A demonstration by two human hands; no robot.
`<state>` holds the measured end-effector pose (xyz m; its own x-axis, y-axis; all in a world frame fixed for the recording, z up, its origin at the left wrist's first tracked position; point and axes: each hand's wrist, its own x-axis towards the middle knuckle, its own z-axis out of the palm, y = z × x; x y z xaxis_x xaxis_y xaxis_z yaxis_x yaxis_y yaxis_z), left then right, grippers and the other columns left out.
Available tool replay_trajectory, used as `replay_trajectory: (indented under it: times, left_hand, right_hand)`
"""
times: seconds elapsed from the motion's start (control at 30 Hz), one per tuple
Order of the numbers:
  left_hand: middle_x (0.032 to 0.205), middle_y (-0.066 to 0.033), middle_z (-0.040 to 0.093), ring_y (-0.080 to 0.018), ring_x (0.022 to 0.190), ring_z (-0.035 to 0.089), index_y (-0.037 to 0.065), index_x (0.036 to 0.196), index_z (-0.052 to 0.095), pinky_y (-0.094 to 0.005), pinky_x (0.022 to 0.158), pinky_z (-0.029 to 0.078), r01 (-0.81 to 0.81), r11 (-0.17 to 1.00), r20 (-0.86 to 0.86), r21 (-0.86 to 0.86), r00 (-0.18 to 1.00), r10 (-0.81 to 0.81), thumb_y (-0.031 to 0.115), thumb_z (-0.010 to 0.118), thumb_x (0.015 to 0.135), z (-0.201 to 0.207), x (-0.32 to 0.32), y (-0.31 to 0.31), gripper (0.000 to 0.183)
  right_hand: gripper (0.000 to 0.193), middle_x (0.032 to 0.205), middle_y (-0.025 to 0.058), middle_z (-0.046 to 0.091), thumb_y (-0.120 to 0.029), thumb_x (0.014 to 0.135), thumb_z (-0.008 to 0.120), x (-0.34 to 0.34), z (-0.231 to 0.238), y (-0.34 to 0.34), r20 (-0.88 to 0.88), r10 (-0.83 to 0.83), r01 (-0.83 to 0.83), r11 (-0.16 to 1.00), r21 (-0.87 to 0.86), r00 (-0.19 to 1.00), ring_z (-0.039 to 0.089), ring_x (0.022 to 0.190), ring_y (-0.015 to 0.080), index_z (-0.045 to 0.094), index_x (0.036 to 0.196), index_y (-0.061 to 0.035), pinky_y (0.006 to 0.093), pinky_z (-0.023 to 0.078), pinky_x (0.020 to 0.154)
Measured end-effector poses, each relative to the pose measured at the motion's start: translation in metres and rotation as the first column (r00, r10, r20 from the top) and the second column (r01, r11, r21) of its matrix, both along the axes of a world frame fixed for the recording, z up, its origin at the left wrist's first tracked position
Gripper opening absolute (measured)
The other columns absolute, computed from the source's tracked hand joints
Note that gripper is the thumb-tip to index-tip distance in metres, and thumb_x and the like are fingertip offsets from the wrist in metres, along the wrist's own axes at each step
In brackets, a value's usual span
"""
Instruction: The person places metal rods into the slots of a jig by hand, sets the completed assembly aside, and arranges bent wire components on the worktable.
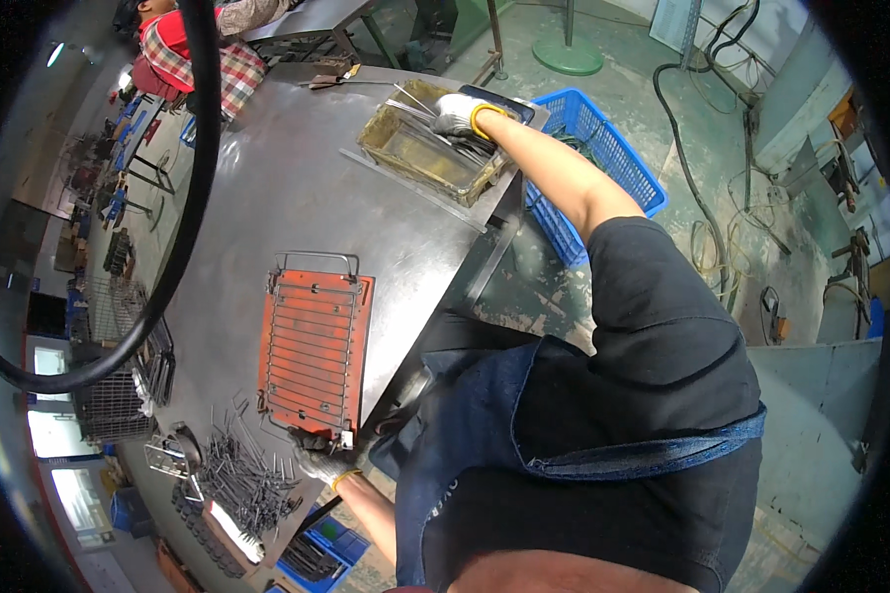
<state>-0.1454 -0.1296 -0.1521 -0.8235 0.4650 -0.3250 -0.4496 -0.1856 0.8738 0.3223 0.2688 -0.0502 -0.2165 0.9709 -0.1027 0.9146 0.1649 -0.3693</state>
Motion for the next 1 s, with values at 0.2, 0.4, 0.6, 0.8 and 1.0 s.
replay_trajectory:
  times: [0.2, 0.4, 0.6, 0.8, 1.0]
  left_hand:
    - [0.052, 0.0041, 0.036, -0.0087, 0.044, 0.033, 0.013, 0.067, 0.052, -0.0279, 0.042, 0.031, 0.003, 0.997, -0.013, -0.082, 1.000, -0.005, 0.025, 0.057, 0.094, 0.038, 0.015, 0.018, 0.030]
    - [0.052, 0.0019, 0.039, -0.0110, 0.043, 0.034, 0.010, 0.073, 0.051, -0.0278, 0.040, 0.028, 0.041, 0.997, -0.067, -0.072, 0.997, -0.046, 0.024, 0.054, 0.095, 0.030, -0.002, 0.028, 0.027]
    - [0.060, -0.0047, 0.052, -0.0142, 0.046, 0.045, 0.009, 0.076, 0.053, -0.0304, 0.043, 0.033, 0.090, 0.956, -0.266, -0.278, 0.949, -0.167, 0.024, 0.054, 0.089, 0.029, -0.018, 0.029, 0.020]
    - [0.116, -0.0185, 0.063, -0.0270, 0.105, 0.063, 0.001, 0.133, 0.046, -0.0335, 0.091, 0.047, -0.527, 0.722, -0.862, -0.449, 0.467, -0.195, 0.027, 0.057, 0.090, 0.007, -0.045, 0.041, 0.052]
    - [0.134, -0.0146, 0.053, -0.0267, 0.120, 0.054, 0.001, 0.136, 0.045, -0.0341, 0.102, 0.039, 0.312, 0.908, -0.622, -0.280, 0.661, -0.419, 0.021, 0.060, 0.091, 0.149, 0.101, 0.072, 0.052]
  right_hand:
    - [0.040, 0.080, 0.0161, 0.066, -0.036, 0.085, 0.057, 0.012, 0.002, -0.008, -0.292, 0.012, -0.018, 1.000, -0.017, 0.956, 0.062, 0.072, 0.0282, 0.066, 0.099, 0.0004, 0.0377, 0.047, 0.069]
    - [0.034, 0.077, 0.0063, 0.067, -0.030, 0.090, 0.057, 0.024, -0.025, 0.008, -0.643, 0.064, -0.098, 0.995, -0.017, 0.764, 0.057, 0.070, 0.0131, 0.067, 0.106, -0.0025, 0.0314, 0.046, 0.066]
    - [0.035, 0.110, 0.0094, 0.066, -0.020, 0.094, 0.055, -0.033, 0.046, -0.058, -0.978, -0.094, -0.010, 0.995, -0.097, 0.187, 0.062, 0.098, 0.0172, 0.059, 0.118, 0.0051, 0.0284, 0.049, 0.087]
    - [0.044, 0.114, 0.0136, 0.066, -0.025, 0.093, 0.054, -0.103, 0.046, -0.116, -0.963, 0.126, -0.451, 0.893, 0.004, 0.240, 0.062, 0.105, 0.0173, 0.054, 0.124, 0.0055, 0.0301, 0.045, 0.094]
    - [0.037, 0.078, 0.0049, 0.067, -0.033, 0.090, 0.054, -0.168, 0.020, -0.172, -0.816, 0.282, -0.577, 0.814, -0.075, 0.504, 0.059, 0.054, 0.0110, 0.058, 0.111, -0.0016, 0.0267, 0.047, 0.046]
